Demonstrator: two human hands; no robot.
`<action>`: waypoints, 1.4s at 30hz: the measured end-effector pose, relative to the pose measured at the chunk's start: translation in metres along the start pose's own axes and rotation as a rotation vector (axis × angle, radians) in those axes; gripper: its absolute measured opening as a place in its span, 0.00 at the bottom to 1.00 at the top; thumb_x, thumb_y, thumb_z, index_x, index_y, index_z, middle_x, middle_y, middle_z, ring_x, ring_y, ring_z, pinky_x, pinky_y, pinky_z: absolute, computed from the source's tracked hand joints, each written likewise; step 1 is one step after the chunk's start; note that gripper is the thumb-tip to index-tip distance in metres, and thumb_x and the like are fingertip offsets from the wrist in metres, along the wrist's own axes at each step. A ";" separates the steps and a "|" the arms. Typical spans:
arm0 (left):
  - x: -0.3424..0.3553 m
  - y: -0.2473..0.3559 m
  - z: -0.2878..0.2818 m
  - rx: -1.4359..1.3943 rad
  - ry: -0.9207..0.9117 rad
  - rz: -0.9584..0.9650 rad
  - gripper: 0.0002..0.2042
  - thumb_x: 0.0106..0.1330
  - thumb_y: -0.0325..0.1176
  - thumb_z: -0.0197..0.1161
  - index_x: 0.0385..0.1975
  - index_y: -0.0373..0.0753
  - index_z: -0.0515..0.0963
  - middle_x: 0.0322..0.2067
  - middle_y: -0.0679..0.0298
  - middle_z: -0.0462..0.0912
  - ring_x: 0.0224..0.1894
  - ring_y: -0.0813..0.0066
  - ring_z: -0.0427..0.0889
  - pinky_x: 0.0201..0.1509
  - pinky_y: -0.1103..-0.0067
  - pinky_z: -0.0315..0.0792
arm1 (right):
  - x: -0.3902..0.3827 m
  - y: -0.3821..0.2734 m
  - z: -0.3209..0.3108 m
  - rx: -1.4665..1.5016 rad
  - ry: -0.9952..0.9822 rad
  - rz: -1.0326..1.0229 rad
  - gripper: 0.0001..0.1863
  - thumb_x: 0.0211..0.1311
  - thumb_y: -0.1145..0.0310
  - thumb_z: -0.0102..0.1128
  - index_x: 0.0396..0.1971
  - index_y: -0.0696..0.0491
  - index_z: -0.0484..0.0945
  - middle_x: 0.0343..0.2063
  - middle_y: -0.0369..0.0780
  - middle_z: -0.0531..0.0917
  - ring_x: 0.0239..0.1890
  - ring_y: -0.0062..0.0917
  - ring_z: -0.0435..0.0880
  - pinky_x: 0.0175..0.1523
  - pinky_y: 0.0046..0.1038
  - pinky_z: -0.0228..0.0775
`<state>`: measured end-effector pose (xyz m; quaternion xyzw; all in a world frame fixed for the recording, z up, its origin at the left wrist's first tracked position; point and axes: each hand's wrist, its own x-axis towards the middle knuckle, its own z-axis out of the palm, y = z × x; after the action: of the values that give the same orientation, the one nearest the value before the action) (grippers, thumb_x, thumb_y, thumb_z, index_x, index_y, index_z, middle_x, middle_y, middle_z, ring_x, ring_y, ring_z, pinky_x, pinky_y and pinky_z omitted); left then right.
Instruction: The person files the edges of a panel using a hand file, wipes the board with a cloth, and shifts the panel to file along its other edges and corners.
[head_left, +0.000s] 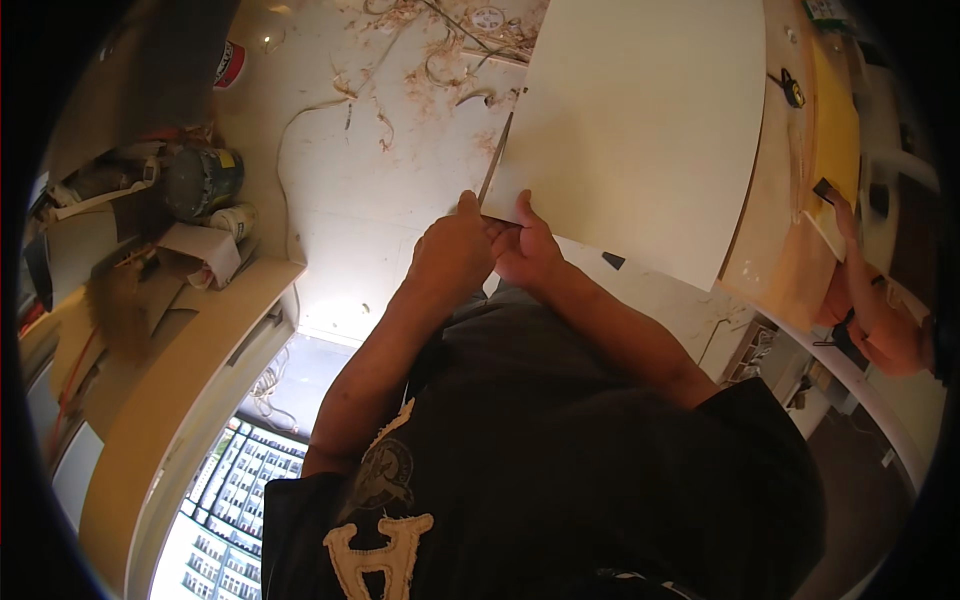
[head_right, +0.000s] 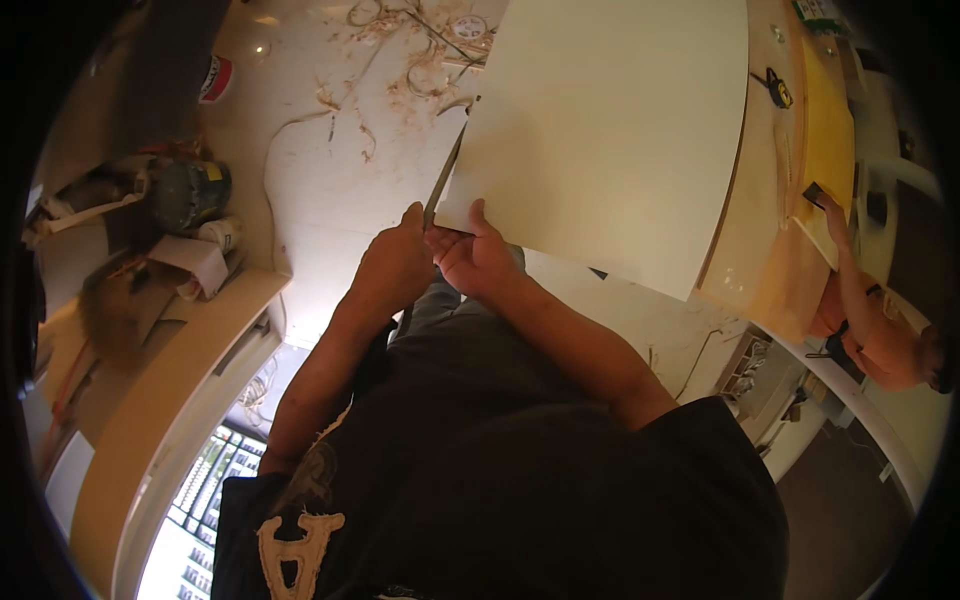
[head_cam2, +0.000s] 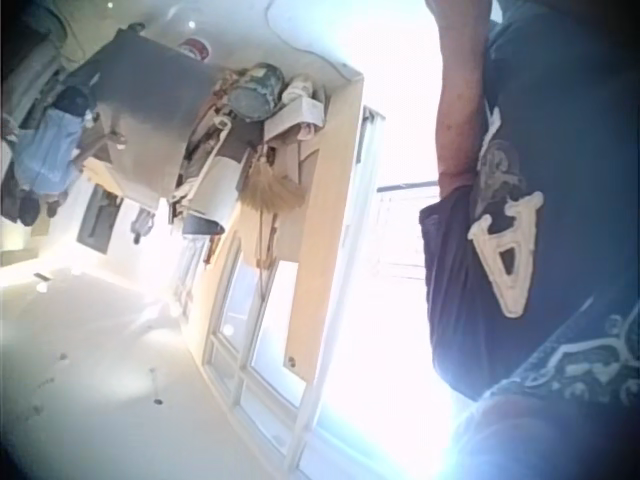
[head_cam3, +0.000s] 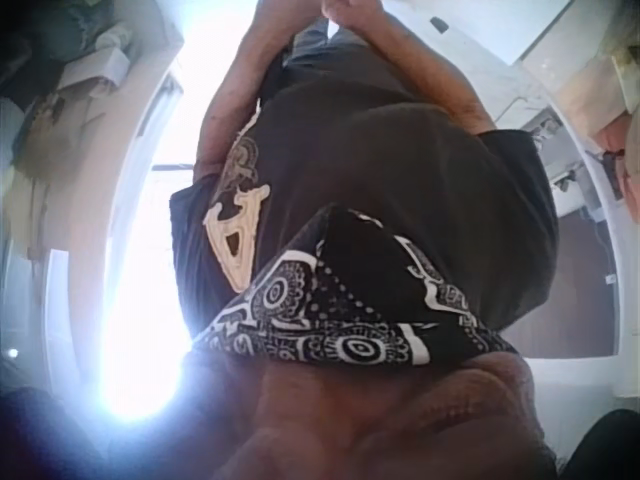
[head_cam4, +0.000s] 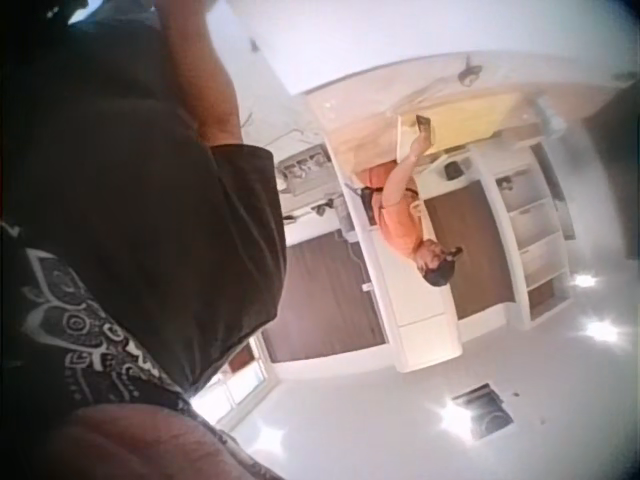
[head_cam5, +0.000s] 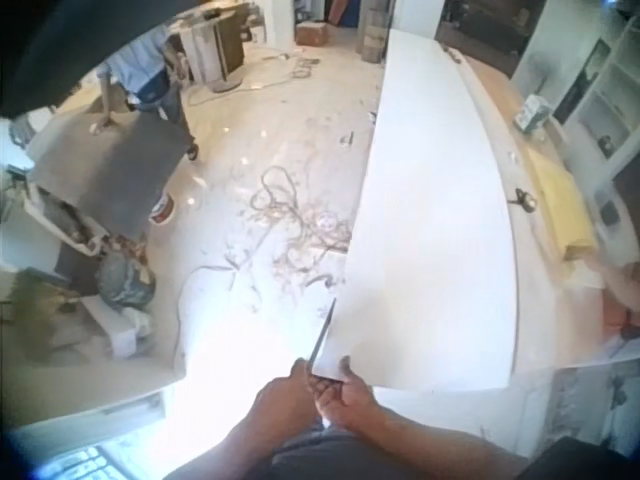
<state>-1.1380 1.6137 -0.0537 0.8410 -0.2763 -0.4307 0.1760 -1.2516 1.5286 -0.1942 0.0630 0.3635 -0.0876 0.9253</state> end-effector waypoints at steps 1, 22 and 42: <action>0.002 0.003 -0.002 0.014 -0.005 -0.004 0.24 0.68 0.39 0.61 0.53 0.25 0.65 0.36 0.43 0.84 0.43 0.44 0.84 0.46 0.60 0.77 | 0.002 0.002 0.001 -0.013 0.032 0.057 0.26 0.72 0.48 0.54 0.56 0.55 0.70 0.52 0.43 0.79 0.58 0.38 0.77 0.68 0.42 0.66; 0.018 0.013 0.005 0.130 0.031 -0.090 0.22 0.67 0.28 0.53 0.60 0.26 0.66 0.33 0.36 0.83 0.37 0.38 0.84 0.42 0.56 0.78 | 0.019 0.001 0.001 0.046 -0.173 0.101 0.28 0.66 0.53 0.65 0.59 0.50 0.67 0.55 0.39 0.76 0.59 0.31 0.74 0.72 0.41 0.60; 0.057 -0.014 0.021 0.148 -0.106 -0.180 0.18 0.64 0.39 0.64 0.44 0.30 0.71 0.34 0.45 0.85 0.42 0.48 0.86 0.45 0.61 0.78 | 0.027 0.006 -0.008 0.059 -0.153 0.078 0.20 0.69 0.59 0.62 0.56 0.50 0.70 0.52 0.40 0.80 0.58 0.35 0.77 0.68 0.42 0.65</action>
<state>-1.1233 1.5888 -0.1087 0.8491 -0.2397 -0.4669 0.0590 -1.2362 1.5328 -0.2186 0.0976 0.2861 -0.0666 0.9509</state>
